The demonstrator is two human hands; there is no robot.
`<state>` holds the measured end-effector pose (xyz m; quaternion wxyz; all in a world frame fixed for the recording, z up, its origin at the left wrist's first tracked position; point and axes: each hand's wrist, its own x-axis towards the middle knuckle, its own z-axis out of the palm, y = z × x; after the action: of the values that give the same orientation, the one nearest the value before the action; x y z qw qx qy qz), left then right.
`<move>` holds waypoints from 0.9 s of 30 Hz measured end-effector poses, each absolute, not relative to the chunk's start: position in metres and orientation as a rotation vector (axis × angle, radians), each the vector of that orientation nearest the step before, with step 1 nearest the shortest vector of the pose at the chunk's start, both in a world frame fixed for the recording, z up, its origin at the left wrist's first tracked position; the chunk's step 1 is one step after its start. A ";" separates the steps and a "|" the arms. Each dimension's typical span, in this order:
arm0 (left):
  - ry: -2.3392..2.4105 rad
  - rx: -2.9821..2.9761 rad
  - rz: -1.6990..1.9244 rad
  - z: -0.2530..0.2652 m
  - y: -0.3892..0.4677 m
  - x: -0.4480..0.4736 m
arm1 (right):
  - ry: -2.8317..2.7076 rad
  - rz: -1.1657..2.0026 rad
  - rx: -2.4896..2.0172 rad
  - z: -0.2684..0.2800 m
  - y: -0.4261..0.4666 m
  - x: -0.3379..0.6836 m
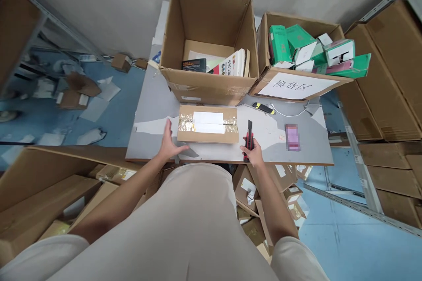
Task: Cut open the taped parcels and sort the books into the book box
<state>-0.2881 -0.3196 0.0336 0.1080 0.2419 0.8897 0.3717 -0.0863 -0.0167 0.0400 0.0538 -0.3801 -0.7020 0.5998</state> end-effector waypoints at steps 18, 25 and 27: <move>2.573 0.463 0.960 0.028 -0.287 -0.305 | -2.107 1.697 -1.156 0.035 -0.002 -0.139; 2.371 0.323 1.191 0.010 -0.303 -0.307 | -1.981 1.897 -1.068 0.023 -0.002 -0.114; 2.205 0.311 1.345 0.000 -0.321 -0.298 | -1.877 2.007 -1.063 0.017 -0.009 -0.090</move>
<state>-0.2975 -0.3207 0.0003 0.2669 0.1153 0.8168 0.4983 -0.0905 -0.0089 0.0169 0.0975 -0.3589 -0.6341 0.6779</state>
